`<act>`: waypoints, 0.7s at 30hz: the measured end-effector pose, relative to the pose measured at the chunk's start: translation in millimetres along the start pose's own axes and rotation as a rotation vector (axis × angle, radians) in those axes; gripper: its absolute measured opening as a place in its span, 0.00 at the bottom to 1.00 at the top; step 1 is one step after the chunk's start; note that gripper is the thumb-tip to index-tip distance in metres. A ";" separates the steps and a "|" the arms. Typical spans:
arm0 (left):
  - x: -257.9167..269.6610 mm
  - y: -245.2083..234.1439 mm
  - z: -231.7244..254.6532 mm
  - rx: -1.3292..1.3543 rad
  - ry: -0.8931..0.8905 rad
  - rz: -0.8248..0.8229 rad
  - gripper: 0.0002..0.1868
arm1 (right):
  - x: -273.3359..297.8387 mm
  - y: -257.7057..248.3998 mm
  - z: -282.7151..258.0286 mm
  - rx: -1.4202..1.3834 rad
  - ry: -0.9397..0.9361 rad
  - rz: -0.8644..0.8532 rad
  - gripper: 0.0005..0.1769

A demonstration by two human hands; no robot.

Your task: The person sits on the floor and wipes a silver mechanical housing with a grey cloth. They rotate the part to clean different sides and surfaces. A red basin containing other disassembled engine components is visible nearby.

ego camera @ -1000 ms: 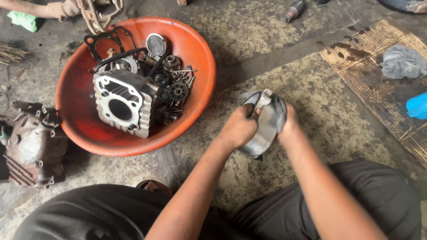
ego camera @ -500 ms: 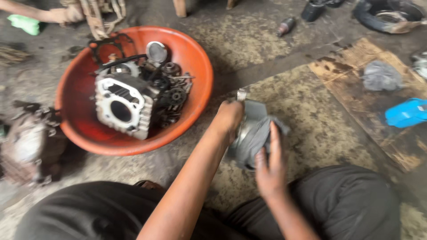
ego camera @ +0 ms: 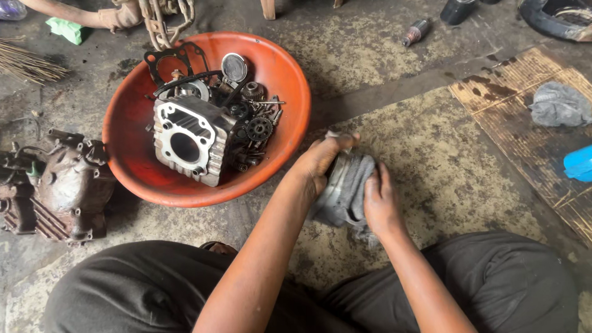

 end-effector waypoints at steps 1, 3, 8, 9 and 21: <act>-4.8 0.6 -6.5 0.029 -0.051 -0.019 0.18 | -2.0 -3.1 6.6 0.004 0.107 -0.023 0.30; -15.2 2.9 -19.7 0.085 -0.149 -0.049 0.17 | -2.1 -10.8 18.5 0.006 0.318 -0.072 0.30; -30.4 7.8 -42.2 0.126 -0.263 -0.095 0.22 | -8.0 -24.5 23.8 0.087 0.184 -0.057 0.28; -30.9 9.3 -40.0 0.119 -0.277 -0.115 0.25 | -10.8 -25.9 22.1 0.117 0.163 -0.078 0.27; -46.2 -1.6 -21.7 0.049 -0.091 0.116 0.59 | -19.3 -6.0 -64.0 0.547 -0.289 -0.043 0.23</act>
Point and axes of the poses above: each hand's wrist, its own x-axis away from the middle knuckle, its own y-axis out of the palm, z = x × y, the point moved 5 cm from there along -x, towards the middle knuckle, and after that the axes turned 10 degrees about -y, right-handed, at the moved point
